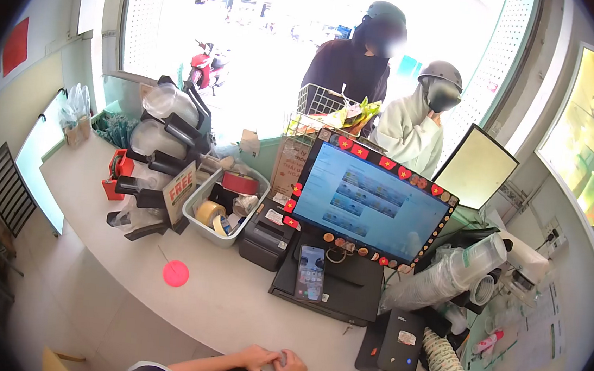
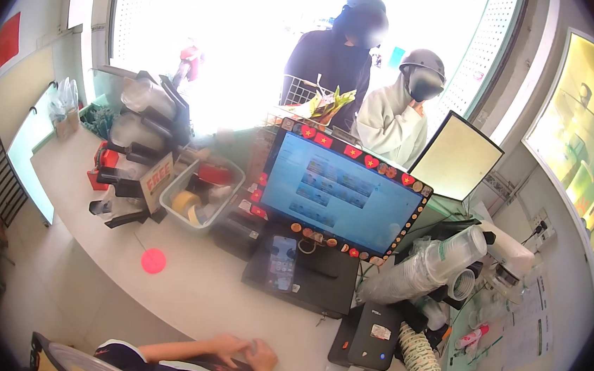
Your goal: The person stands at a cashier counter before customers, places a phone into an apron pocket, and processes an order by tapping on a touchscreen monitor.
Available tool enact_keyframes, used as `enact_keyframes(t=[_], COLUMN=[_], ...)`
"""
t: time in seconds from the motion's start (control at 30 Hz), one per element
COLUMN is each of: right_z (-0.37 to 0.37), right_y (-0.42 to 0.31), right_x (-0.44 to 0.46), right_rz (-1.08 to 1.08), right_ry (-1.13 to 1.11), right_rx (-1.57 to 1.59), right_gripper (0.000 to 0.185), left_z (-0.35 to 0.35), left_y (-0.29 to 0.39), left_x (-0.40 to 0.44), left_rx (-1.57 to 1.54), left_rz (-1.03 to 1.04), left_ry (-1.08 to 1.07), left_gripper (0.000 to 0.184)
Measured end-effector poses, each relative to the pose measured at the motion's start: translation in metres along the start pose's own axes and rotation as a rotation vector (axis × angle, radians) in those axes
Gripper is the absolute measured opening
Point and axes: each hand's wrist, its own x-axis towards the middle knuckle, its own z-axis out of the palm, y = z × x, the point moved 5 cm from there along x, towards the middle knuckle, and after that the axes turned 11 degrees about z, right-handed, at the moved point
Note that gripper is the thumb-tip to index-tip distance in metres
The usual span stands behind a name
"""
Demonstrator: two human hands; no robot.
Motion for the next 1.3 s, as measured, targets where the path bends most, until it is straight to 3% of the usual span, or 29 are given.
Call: enact_keyframes(t=[0.13,0.6,0.7,1.3], right_z=[-0.002,-0.005,0.002,-0.005], right_y=[-0.005,-0.006,0.003,-0.001], right_x=[0.004,0.003,0.001,0.004], right_rz=[-0.013,-0.028,0.088,0.105], right_ry=[0.004,0.010,-0.074,-0.170], right_rx=[-0.034,0.067,-0.026,0.058], right_gripper=[0.033,0.033,0.031,0.029], left_z=[-0.015,-0.012,-0.010,-0.001], left_y=[0.010,0.004,0.007,0.001], left_x=[-0.003,-0.003,-0.004,-0.004], left_rx=[0.025,0.002,0.038,0.033], left_rz=[0.047,-0.025,-0.020,0.005], left_ry=[0.075,0.029,0.037,0.165], left_gripper=[0.072,0.070,0.072,0.071])
